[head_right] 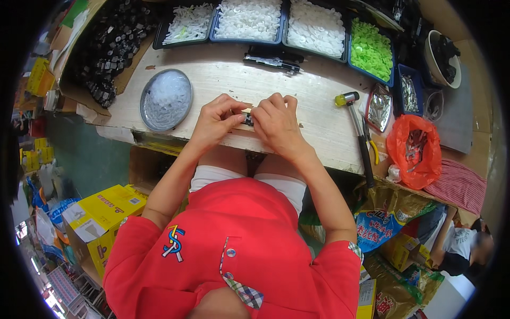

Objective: Assembling small plastic components into toy assemblies using a small hammer at a factory workbench.

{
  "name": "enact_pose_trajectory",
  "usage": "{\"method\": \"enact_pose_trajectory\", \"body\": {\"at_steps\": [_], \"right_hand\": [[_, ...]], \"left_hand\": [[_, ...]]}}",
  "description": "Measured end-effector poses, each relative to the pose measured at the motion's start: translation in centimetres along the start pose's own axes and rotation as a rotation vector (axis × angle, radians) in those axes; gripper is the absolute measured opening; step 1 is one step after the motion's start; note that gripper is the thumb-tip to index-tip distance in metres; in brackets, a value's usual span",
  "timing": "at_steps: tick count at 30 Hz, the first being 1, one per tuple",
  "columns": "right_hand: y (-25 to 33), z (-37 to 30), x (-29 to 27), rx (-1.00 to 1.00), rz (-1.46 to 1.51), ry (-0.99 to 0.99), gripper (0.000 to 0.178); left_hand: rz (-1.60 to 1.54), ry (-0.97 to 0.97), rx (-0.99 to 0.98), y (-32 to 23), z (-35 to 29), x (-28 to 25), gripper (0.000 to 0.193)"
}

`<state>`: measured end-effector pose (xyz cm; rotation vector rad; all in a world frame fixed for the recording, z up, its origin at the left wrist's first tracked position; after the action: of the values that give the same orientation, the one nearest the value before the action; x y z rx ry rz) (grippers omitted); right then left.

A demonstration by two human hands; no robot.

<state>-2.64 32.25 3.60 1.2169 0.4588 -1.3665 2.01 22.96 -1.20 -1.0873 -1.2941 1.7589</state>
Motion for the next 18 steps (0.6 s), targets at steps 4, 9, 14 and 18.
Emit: {"method": "enact_pose_trajectory", "body": {"at_steps": [4, 9, 14, 18], "right_hand": [[0.3, -0.4, -0.4, -0.022, -0.045, -0.030, 0.011], [-3.6, -0.5, -3.3, 0.165, 0.207, -0.108, 0.013], [-6.9, -1.7, -6.6, 0.279, 0.234, -0.204, 0.009], [-8.1, -3.5, -8.3, 0.327, 0.216, -0.238, 0.008]], "left_hand": [[0.090, 0.048, 0.036, -0.3, 0.5, 0.3, 0.017], [0.587, 0.285, 0.107, -1.9, 2.6, 2.3, 0.016], [0.704, 0.560, -0.006, -0.9, 4.7, 3.9, 0.020], [0.757, 0.656, -0.010, -1.0, 5.0, 4.3, 0.025]]}}
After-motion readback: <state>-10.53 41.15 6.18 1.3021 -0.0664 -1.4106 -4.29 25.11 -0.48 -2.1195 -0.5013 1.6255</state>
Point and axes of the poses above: each hand's wrist, its own z-axis towards the middle knuckle, its own x-axis out of the palm, y = z × x, the point moved 10 cm from there along z, towards the middle knuckle, and after that the axes turned 10 degrees about x, right-handed, at the moved point
